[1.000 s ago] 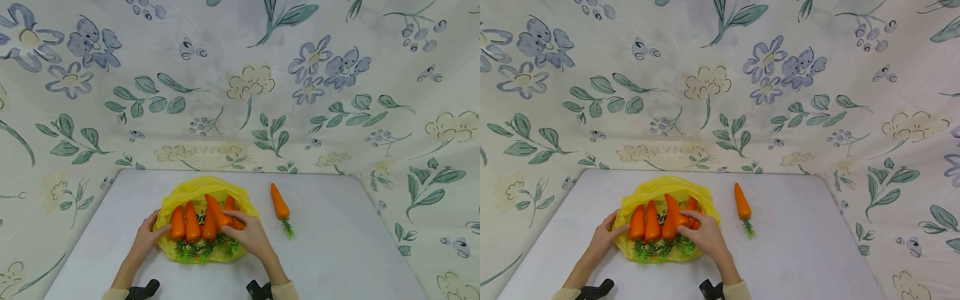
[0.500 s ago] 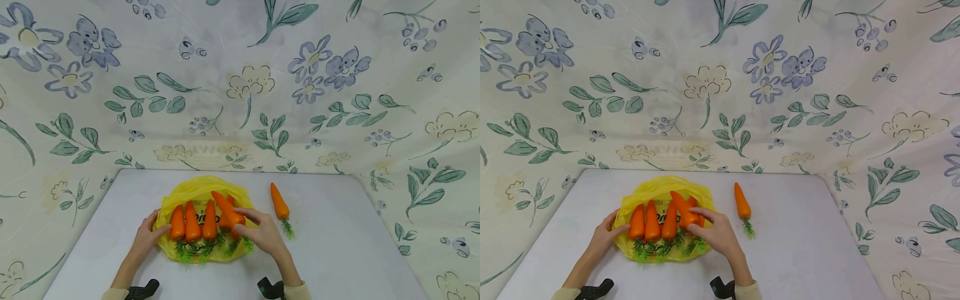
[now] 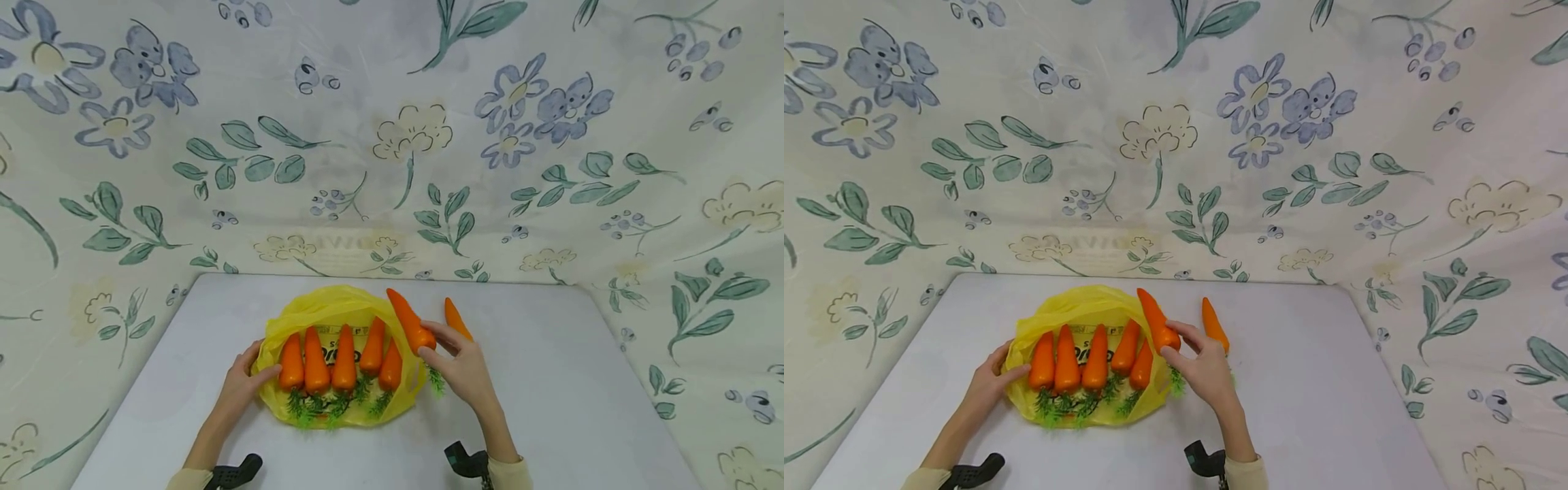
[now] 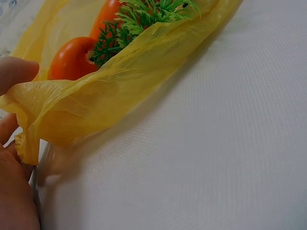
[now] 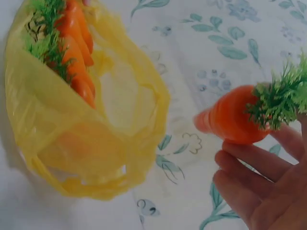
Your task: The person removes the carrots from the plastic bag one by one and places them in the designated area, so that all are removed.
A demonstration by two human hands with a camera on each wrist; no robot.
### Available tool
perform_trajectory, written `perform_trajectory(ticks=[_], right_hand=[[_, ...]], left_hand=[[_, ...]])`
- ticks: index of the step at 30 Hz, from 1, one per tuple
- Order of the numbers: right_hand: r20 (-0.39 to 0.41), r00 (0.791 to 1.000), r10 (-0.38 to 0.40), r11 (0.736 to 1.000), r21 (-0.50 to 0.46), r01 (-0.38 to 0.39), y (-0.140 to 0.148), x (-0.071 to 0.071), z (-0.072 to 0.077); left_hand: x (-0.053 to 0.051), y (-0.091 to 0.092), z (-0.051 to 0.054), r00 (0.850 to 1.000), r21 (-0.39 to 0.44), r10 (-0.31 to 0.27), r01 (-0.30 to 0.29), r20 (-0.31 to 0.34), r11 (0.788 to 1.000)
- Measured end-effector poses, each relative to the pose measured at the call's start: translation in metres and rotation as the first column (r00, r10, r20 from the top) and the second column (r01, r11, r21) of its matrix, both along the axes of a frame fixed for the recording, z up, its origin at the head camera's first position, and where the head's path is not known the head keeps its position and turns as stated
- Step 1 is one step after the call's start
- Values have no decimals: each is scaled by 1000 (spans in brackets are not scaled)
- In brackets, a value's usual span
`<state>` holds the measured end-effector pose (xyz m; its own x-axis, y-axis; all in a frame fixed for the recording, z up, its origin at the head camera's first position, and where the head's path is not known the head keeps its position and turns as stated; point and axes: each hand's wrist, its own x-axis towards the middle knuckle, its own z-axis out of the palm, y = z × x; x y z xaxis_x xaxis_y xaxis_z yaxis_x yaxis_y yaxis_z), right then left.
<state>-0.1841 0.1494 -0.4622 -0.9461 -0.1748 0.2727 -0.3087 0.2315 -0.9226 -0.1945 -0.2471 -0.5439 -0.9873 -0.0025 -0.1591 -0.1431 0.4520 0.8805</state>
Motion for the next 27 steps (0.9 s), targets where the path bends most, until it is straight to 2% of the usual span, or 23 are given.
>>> perform_trajectory(ticks=[5, 13, 19, 27], right_hand=[[-18, 995, -102, 993, 50, 103, 17, -7, -3], [76, 971, -225, 974, 61, 220, 44, -21, -4], [108, 961, -254, 966, 83, 246, 56, -28, -4], [119, 946, -302, 951, 109, 290, 70, -39, -27]], left_hand=[[0, 3, 0, 1000, -17, -11, 11, 2, 1000], [-1, 2, -1, 1000, -32, -10, 11, 15, 999], [-1, 2, -2, 1000, -32, -5, 5, 9, 999], [-1, 2, -2, 1000, -25, -1, 1, 27, 1000]])
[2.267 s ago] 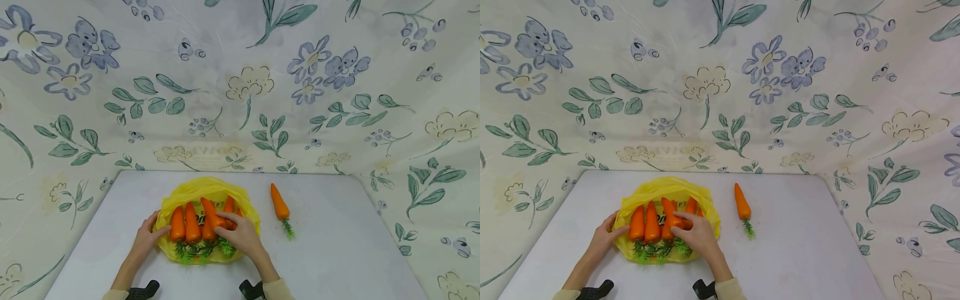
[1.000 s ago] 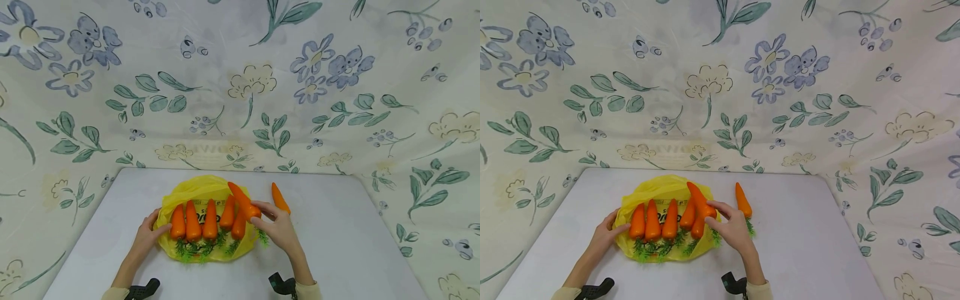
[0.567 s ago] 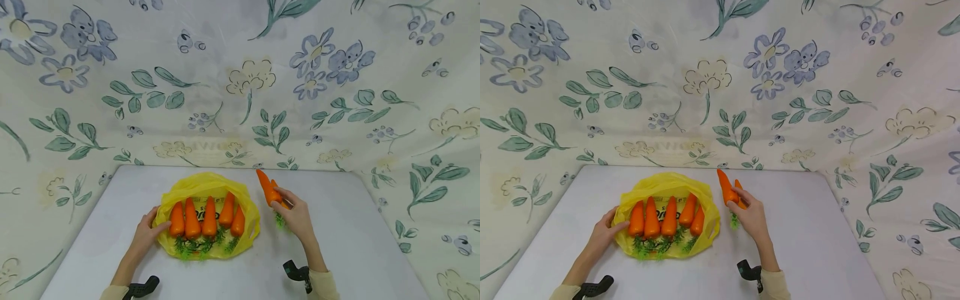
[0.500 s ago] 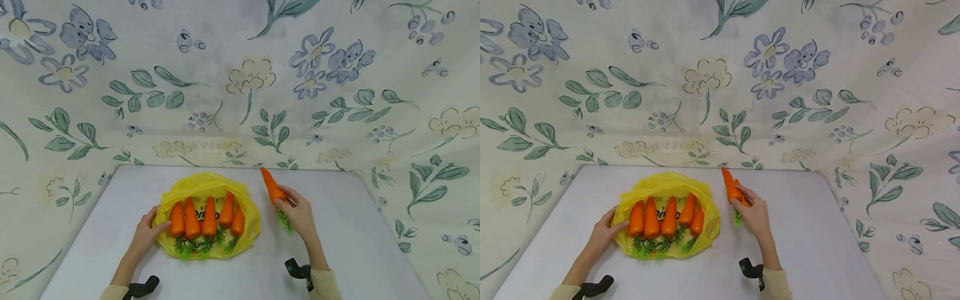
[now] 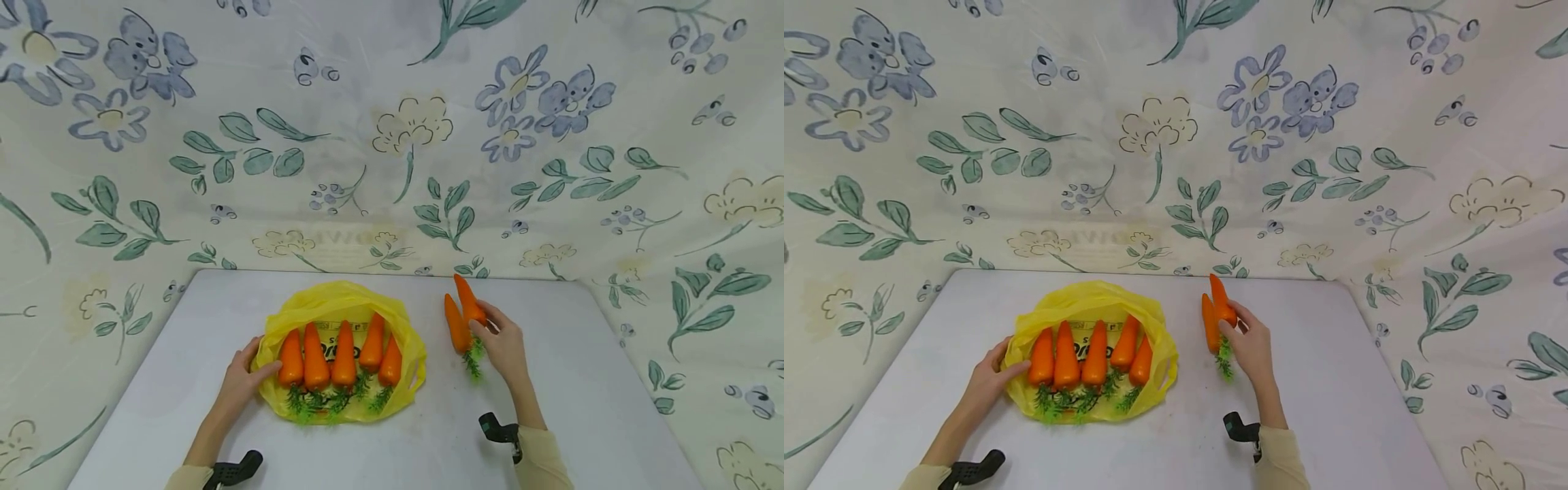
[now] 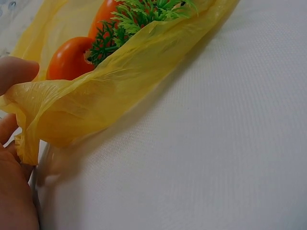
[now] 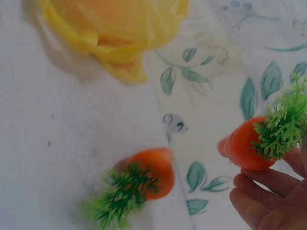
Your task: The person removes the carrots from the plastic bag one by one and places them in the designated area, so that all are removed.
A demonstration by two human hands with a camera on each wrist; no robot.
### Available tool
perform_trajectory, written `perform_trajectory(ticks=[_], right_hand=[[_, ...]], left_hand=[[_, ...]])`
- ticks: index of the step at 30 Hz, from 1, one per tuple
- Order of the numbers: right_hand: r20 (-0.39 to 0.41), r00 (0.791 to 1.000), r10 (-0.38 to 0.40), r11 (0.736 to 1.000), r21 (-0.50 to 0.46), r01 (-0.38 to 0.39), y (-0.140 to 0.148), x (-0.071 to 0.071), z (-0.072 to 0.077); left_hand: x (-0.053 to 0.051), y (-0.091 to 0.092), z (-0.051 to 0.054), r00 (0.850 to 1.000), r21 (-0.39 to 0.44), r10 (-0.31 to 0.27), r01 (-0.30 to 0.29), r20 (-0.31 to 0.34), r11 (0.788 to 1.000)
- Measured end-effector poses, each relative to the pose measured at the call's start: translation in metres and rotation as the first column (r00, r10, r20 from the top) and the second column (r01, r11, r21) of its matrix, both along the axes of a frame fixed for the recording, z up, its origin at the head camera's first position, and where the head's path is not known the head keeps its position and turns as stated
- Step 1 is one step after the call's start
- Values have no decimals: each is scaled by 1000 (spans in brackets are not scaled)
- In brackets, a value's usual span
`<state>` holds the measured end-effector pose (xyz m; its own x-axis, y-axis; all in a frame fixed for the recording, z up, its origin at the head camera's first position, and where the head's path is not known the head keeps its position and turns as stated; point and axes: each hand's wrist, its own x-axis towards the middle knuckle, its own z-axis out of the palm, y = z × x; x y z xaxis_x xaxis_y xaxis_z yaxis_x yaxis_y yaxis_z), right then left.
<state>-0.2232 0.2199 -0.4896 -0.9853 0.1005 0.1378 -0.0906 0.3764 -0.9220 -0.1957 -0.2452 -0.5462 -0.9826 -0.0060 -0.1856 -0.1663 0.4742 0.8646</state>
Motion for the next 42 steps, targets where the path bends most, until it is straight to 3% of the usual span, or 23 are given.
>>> perform_trajectory(ticks=[14, 33, 42], right_hand=[[83, 992, -97, 994, 67, 92, 17, -3, -33], [203, 971, -123, 989, 109, 102, 27, -5, -50], [130, 981, -142, 975, 189, 116, 22, -1, -62]], left_hand=[[1, 1, 1, 1000, -15, -1, 2, 18, 1000], [0, 1, 4, 998, -35, -10, 12, 55, 999], [0, 0, 4, 999, -46, -16, 18, 29, 999]])
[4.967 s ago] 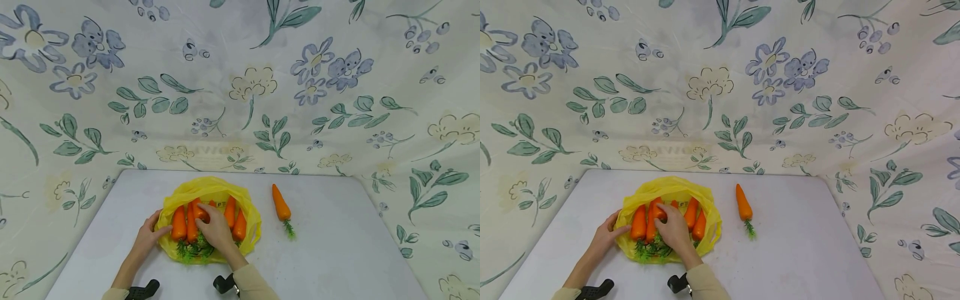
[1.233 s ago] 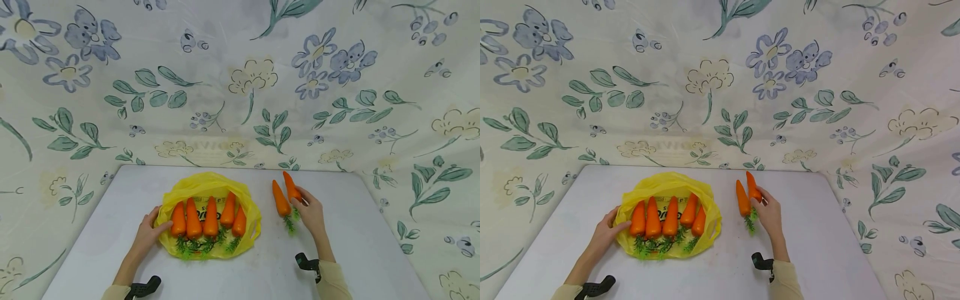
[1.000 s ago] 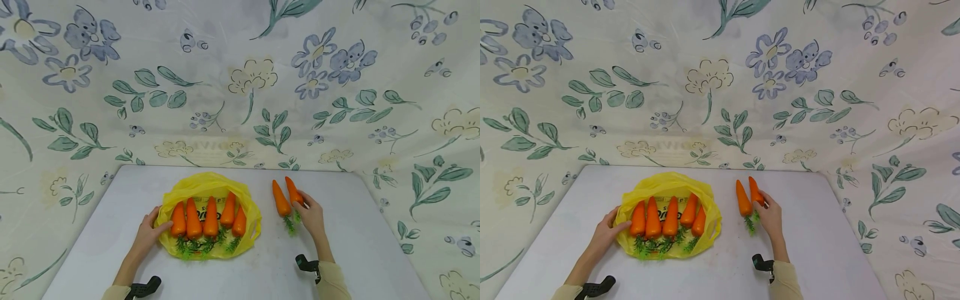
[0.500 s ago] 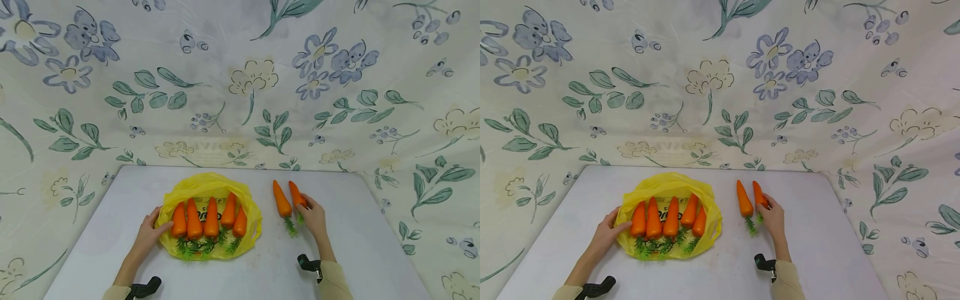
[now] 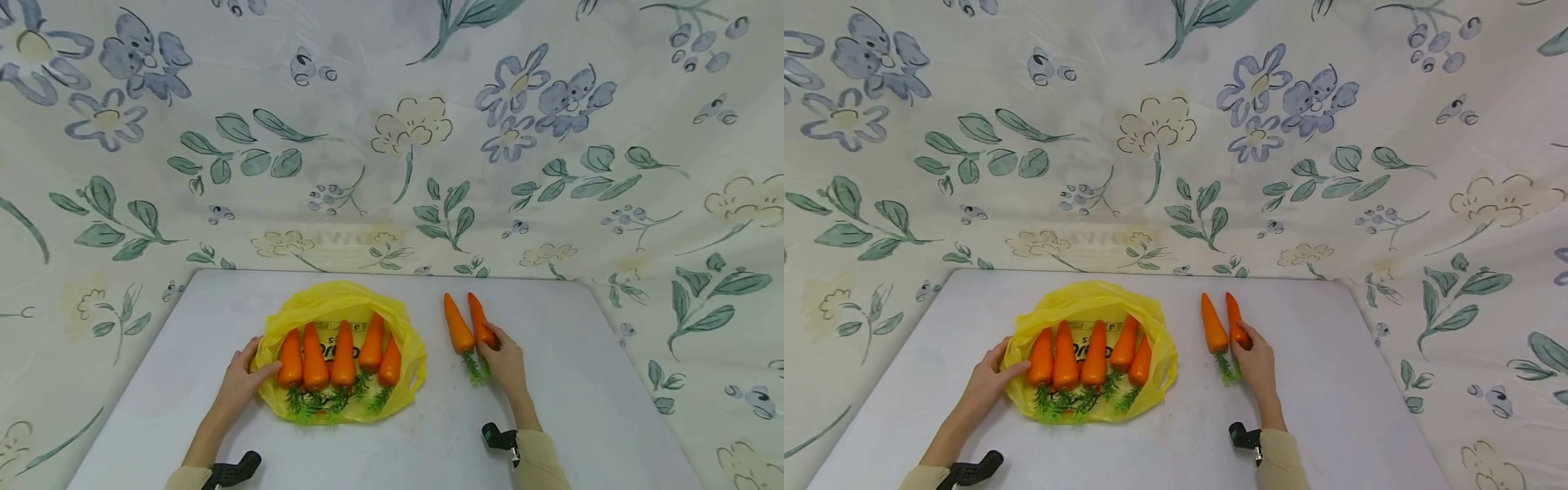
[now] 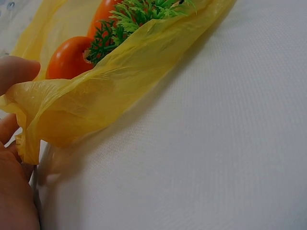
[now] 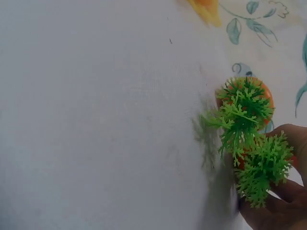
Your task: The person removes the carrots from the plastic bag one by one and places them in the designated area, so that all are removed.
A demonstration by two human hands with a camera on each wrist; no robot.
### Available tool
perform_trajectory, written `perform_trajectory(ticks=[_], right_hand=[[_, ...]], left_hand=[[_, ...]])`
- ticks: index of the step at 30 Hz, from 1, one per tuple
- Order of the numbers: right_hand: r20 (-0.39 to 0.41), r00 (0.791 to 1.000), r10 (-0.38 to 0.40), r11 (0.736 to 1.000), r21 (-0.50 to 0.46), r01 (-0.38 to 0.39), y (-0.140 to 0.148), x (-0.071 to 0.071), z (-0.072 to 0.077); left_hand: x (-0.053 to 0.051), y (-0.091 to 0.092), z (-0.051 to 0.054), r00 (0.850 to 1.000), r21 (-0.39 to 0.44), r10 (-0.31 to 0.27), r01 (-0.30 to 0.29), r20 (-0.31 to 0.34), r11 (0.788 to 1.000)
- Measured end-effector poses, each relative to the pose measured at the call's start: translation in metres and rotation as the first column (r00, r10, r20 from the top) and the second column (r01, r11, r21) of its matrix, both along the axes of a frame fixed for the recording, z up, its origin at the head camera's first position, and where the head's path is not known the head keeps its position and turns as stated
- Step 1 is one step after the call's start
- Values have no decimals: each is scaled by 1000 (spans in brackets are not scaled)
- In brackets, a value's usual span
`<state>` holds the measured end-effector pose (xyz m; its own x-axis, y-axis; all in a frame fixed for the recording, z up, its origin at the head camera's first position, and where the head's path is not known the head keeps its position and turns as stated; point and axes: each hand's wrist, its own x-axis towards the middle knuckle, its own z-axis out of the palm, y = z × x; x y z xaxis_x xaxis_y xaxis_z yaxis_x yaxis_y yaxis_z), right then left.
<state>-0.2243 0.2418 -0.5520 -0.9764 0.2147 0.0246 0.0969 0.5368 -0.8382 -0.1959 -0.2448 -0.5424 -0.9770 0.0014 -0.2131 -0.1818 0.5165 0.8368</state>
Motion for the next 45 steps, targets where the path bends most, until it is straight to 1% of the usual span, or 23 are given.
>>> perform_trajectory(ticks=[3, 6, 11, 22, 31, 37, 41, 45], right_hand=[[-16, 1000, -6, 1000, 22, 7, -2, 0, -2], [-13, 1000, -14, 1000, 12, 14, -1, 0, -4], [-12, 1000, -2, 1000, -11, 2, 0, 1, -5], [-9, 1000, 10, 999, -36, -11, -1, 3, -8], [-3, 1000, 30, 998, -49, -30, -1, 5, -8], [-25, 999, 38, 994, -101, -41, -3, 7, -9], [-34, 999, 27, 990, -135, -31, -5, 9, -8], [-25, 1000, 9, 990, -143, -13, -7, 9, -6]], left_hand=[[1, -1, 0, 1000, 3, 2, -2, 0, 1000], [1, 0, 0, 1000, 10, 7, -7, 9, 1000], [0, 0, 0, 1000, 10, 3, -3, 16, 1000], [1, -2, -1, 1000, 13, 2, -2, 12, 1000], [1, -2, -1, 1000, 11, -7, 7, 3, 1000], [0, -3, -2, 1000, 12, -8, 8, -2, 1000], [1, -3, -2, 1000, 15, -7, 8, -10, 1000], [2, -3, -3, 1000, 19, -4, 4, -11, 1000]])
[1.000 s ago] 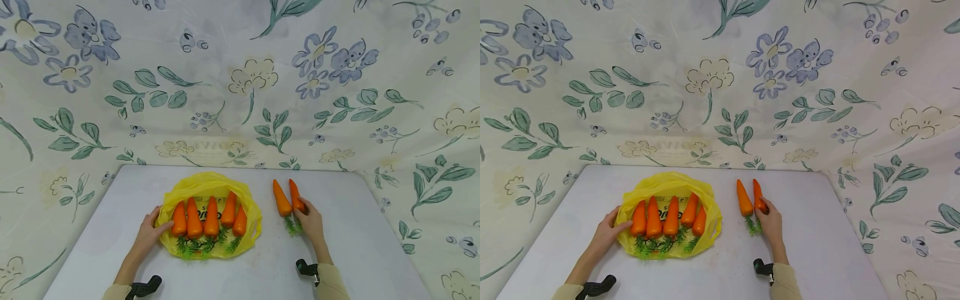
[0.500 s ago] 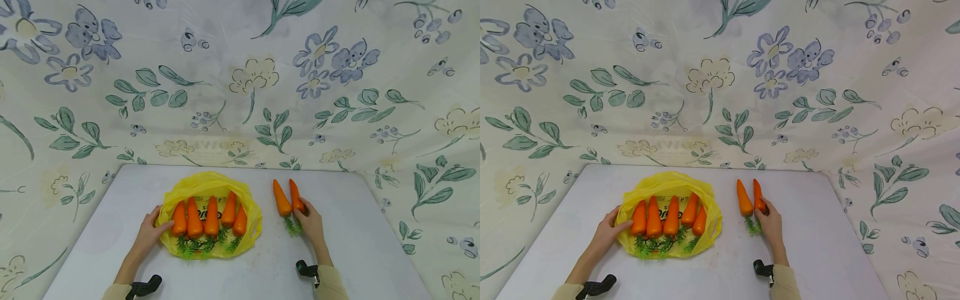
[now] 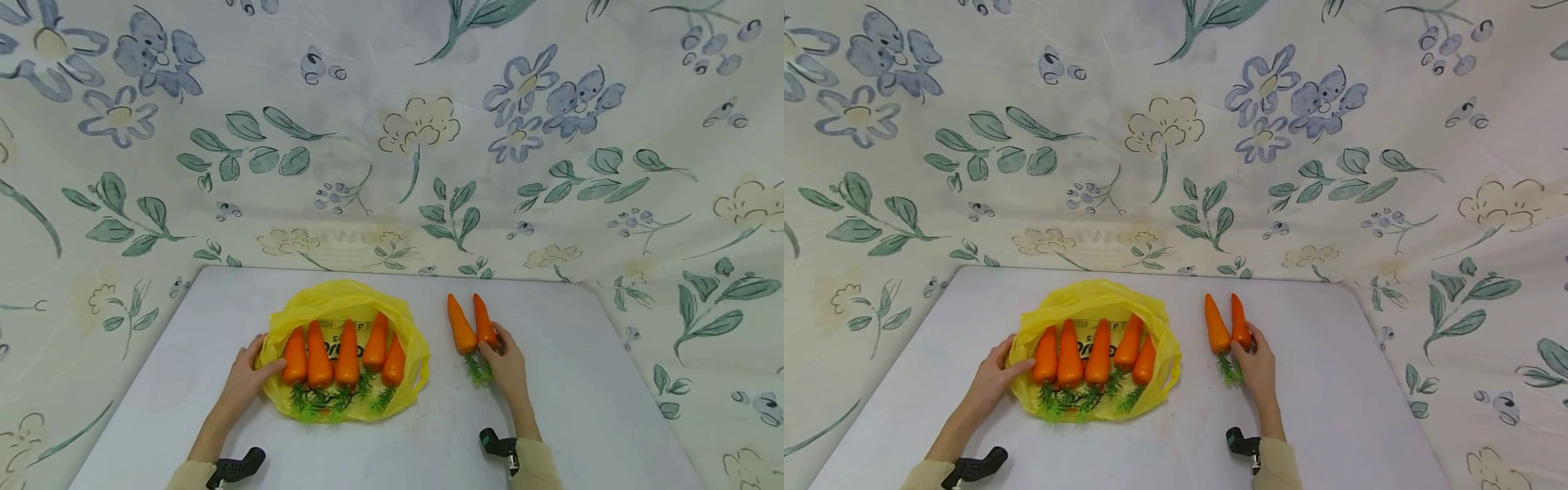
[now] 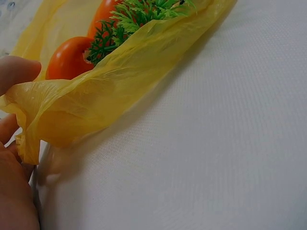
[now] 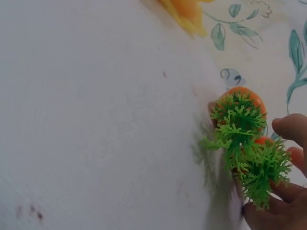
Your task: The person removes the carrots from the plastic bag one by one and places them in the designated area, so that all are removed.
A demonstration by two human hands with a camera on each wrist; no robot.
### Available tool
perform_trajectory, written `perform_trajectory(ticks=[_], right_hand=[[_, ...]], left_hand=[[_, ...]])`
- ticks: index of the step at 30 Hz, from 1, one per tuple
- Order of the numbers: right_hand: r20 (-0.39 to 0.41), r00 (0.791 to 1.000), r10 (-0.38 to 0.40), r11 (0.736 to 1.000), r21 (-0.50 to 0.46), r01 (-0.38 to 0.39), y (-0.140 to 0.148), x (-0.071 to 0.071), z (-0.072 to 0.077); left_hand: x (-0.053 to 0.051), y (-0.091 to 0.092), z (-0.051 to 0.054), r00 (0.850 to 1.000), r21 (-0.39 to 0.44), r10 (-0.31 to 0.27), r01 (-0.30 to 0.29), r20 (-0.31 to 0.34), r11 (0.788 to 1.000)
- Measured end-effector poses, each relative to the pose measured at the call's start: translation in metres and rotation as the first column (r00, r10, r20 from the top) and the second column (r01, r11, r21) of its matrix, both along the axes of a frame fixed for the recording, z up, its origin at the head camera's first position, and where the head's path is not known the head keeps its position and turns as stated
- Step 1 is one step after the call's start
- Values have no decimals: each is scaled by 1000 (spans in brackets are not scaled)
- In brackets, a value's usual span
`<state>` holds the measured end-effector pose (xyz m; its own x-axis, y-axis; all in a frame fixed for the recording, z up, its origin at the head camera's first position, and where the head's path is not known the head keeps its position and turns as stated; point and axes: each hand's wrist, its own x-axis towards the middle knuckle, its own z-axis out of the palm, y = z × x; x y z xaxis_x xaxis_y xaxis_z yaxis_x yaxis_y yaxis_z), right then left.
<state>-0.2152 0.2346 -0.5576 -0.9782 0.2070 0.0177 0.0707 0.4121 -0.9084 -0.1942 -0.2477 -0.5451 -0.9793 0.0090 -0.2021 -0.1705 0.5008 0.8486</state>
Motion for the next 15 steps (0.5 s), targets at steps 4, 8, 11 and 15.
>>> perform_trajectory(ticks=[4, 8, 11, 15], right_hand=[[21, 999, -31, 1000, 1, 31, -1, 0, 3], [19, 999, -49, 999, 2, 49, -2, 0, 7], [18, 999, -47, 999, 0, 47, -3, 0, 11], [10, 999, -41, 999, -6, 41, -6, 1, 17]], left_hand=[[0, 1, 0, 1000, 3, 4, -4, 0, 1000], [0, 1, 0, 1000, 7, 6, -6, 2, 1000], [0, 1, 0, 1000, 10, 7, -7, -1, 1000], [0, 1, 1, 1000, 11, 9, -9, -4, 1000]])
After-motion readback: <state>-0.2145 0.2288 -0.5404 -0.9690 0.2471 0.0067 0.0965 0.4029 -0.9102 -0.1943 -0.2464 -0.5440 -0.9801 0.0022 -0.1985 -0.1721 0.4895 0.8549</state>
